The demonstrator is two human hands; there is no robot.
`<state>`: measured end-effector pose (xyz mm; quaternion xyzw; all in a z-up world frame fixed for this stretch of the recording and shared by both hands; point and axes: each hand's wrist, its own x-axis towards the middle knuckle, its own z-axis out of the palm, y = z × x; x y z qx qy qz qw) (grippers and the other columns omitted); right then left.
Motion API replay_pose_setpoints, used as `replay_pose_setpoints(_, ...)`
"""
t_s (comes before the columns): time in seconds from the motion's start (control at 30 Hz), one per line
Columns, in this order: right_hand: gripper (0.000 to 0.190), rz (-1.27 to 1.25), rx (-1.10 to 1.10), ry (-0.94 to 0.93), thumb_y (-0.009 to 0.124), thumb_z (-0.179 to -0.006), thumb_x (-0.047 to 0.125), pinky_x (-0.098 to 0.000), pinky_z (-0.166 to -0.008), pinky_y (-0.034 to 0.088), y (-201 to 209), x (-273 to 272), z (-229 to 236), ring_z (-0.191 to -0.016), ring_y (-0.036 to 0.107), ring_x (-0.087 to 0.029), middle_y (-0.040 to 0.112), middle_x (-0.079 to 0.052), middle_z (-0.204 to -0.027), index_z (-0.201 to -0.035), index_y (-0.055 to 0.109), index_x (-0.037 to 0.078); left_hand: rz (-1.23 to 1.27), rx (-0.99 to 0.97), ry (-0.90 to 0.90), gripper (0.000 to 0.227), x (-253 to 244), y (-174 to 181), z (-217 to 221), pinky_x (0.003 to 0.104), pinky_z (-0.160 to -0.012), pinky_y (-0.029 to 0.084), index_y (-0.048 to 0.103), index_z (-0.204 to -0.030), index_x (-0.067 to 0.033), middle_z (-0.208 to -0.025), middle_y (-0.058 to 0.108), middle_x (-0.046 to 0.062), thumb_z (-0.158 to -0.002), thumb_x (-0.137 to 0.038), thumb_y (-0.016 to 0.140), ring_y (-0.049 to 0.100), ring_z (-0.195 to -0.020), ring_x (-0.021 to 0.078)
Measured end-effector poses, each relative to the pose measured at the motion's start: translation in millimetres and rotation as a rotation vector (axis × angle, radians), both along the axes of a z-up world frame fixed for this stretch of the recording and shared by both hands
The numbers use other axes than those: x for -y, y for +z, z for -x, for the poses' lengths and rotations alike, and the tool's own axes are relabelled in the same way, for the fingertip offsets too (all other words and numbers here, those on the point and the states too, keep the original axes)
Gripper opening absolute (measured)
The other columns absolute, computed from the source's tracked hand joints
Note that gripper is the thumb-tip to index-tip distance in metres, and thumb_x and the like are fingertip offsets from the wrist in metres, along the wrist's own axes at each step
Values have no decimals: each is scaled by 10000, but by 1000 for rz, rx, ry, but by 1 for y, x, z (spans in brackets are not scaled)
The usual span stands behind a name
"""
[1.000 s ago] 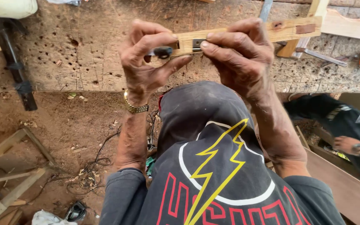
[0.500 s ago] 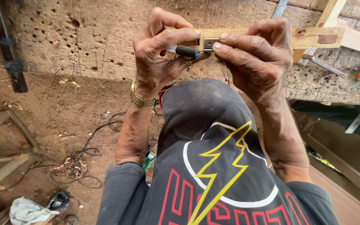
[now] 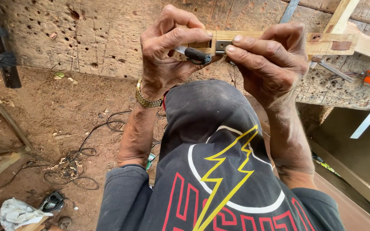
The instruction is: The person uses a metal square and a black marker to draw straight lines on a wooden frame. They position the square on the wood and trace along its edge to create precise markings for cutting or assembly.
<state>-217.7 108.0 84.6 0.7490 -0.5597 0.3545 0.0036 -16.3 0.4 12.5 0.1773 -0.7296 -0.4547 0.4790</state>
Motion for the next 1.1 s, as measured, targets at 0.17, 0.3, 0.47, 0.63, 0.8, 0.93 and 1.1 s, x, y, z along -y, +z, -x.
replay_pose_setpoints(0.17, 234, -1, -21, 7, 917, -931, 67, -338, -833, 483, 1, 0, 1, -969, 575, -226, 760, -4, -1141, -1133, 820, 134, -2, -8, -10, 403, 1, 3, 0, 260, -831, 618, 734, -1156, -119, -1114, 656, 33, -864, -95, 1011, 687, -1007, 139)
replay_pose_setpoints(0.3, 207, 8, -6, 5, 945, -965, 85, -342, -832, 487, 1, 0, -1, -972, 577, -231, 758, -2, -1132, -1121, 817, 133, -17, 2, -2, 409, 0, 4, 0, 258, -824, 612, 736, -1154, -124, -1105, 658, 30, -857, -99, 1017, 690, -953, 123)
replay_pose_setpoints(0.47, 217, 10, 2, 3, 927, -949, 69, -335, -803, 476, -1, 1, 0, -962, 572, -232, 754, -2, -1138, -1126, 818, 130, 2, 9, -3, 429, 3, 3, -1, 258, -821, 615, 741, -1160, -127, -1105, 653, 32, -843, -111, 1030, 685, -1001, 137)
replay_pose_setpoints(0.63, 226, 14, -6, 5, 872, -913, 67, -338, -797, 471, -1, 1, 0, -956, 571, -228, 754, 4, -1141, -1125, 821, 130, -10, 7, -11, 438, 2, 5, -1, 259, -831, 626, 736, -1169, -126, -1113, 653, 32, -849, -119, 1035, 683, -1014, 134)
replay_pose_setpoints(0.8, 196, 39, -1, 3, 902, -927, 103, -345, -790, 465, -3, 2, 0, -931, 560, -227, 759, 9, -1119, -1106, 827, 132, 9, 24, -11, 429, 4, 7, -2, 261, -816, 617, 739, -1165, -126, -1106, 662, 31, -858, -114, 1038, 687, -953, 114)
replay_pose_setpoints(0.93, 192, 17, -9, -6, 895, -940, 101, -354, -817, 462, -2, 0, -1, -942, 561, -228, 756, 17, -1125, -1115, 827, 140, 12, 19, -9, 436, 4, 7, -2, 259, -809, 616, 737, -1157, -125, -1103, 660, 33, -846, -133, 1042, 686, -995, 129)
replay_pose_setpoints(1.1, 230, 2, -70, 1, 952, -945, 107, -378, -843, 445, 3, 1, 0, -958, 577, -228, 753, 24, -1144, -1128, 820, 150, 18, 65, -34, 478, 4, 20, -9, 268, -844, 616, 718, -1187, -127, -1127, 649, 45, -828, -121, 1033, 683, -1020, 141)
